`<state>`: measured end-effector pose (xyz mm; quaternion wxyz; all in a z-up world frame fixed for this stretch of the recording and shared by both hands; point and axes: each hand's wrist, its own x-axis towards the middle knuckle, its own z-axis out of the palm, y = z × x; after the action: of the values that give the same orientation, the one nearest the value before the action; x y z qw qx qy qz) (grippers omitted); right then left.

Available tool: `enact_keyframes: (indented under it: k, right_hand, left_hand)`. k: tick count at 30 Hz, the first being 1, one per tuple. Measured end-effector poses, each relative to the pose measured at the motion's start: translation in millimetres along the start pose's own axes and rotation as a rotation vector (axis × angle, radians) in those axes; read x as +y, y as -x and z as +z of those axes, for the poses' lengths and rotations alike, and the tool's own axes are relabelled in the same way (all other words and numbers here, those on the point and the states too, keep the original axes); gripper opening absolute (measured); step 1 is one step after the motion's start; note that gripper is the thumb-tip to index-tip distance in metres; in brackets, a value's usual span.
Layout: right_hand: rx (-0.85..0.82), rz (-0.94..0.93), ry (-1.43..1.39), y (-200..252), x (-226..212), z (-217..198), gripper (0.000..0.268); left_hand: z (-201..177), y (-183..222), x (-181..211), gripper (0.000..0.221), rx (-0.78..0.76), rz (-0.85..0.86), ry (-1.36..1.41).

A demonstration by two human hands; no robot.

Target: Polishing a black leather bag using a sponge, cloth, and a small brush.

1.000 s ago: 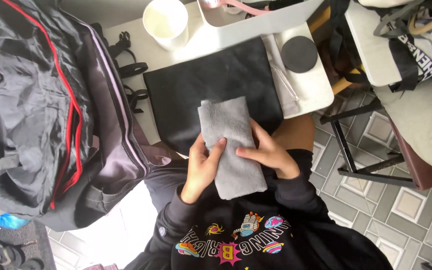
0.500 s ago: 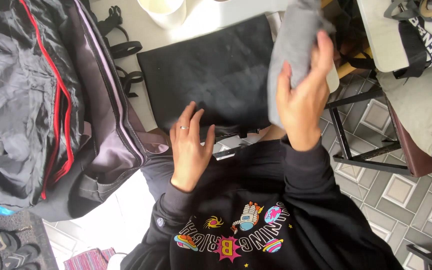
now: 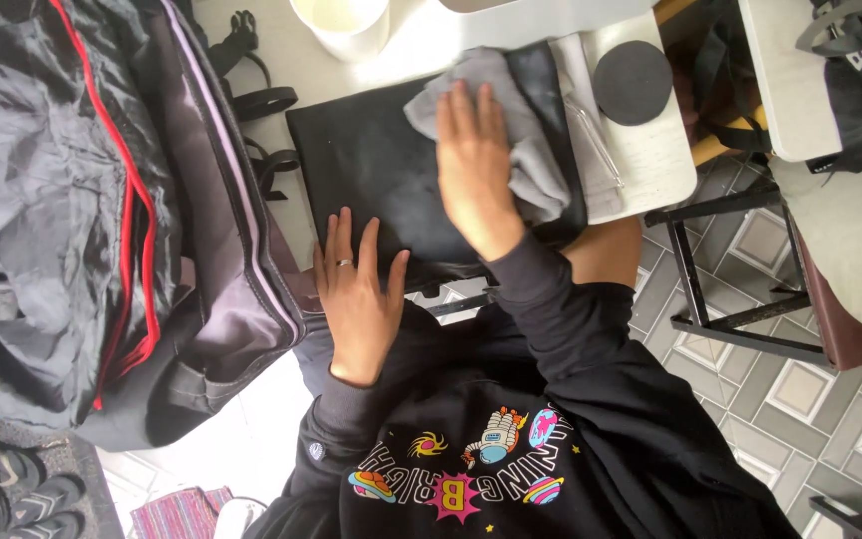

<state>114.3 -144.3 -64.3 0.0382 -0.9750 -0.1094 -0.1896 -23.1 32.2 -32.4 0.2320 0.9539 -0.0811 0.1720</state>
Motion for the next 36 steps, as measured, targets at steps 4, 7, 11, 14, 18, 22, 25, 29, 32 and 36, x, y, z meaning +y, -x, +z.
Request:
enact_keyframes:
  k: [4, 7, 11, 14, 18, 22, 25, 29, 32, 36]
  right_hand:
    - [0.005, -0.262, -0.179, -0.3, -22.7, -7.3, 0.059]
    - [-0.099, -0.437, -0.464, 8.6, -31.1, -13.2, 0.058]
    - [-0.215, -0.56, -0.606, 20.8, -20.3, -64.4, 0.049]
    - [-0.167, -0.377, -0.47, 47.6, 3.3, -63.8, 0.033]
    - [-0.039, -0.166, -0.175, 45.6, 39.9, -81.1, 0.031]
    - [0.04, 0.015, -0.032, 28.6, 48.0, -56.7, 0.046]
    - [0.024, 0.01, -0.052, 9.1, 24.2, -42.1, 0.06]
    - [0.013, -0.153, -0.104, -11.3, -21.7, -13.9, 0.053]
    - [0.025, -0.357, -0.246, -21.7, -59.0, 3.4, 0.065]
    - [-0.099, -0.451, -0.334, -39.5, -78.0, -8.3, 0.053]
  left_hand:
    - [6.5, -1.7, 2.2, 0.044, 0.011, -0.038, -0.037]
    - [11.0, -1.1, 2.2, 0.054, 0.016, -0.078, -0.019]
    - [11.6, -3.5, 3.8, 0.06, 0.024, -0.097, -0.057]
    - [18.4, -2.4, -1.7, 0.066, 0.081, -0.055, -0.175]
    - [16.2, -2.9, -3.8, 0.065, 0.098, -0.025, -0.147]
    - [9.7, -4.8, 0.4, 0.062, 0.071, -0.026, -0.155]
    - [7.8, -4.4, 2.2, 0.058, 0.032, -0.025, -0.15]
    - [10.3, -4.0, -0.3, 0.058, 0.052, -0.002, -0.176]
    - [14.5, -0.2, -2.1, 0.06, 0.024, -0.007, -0.206]
    - [3.4, -4.9, 2.7, 0.058, 0.02, -0.102, -0.067]
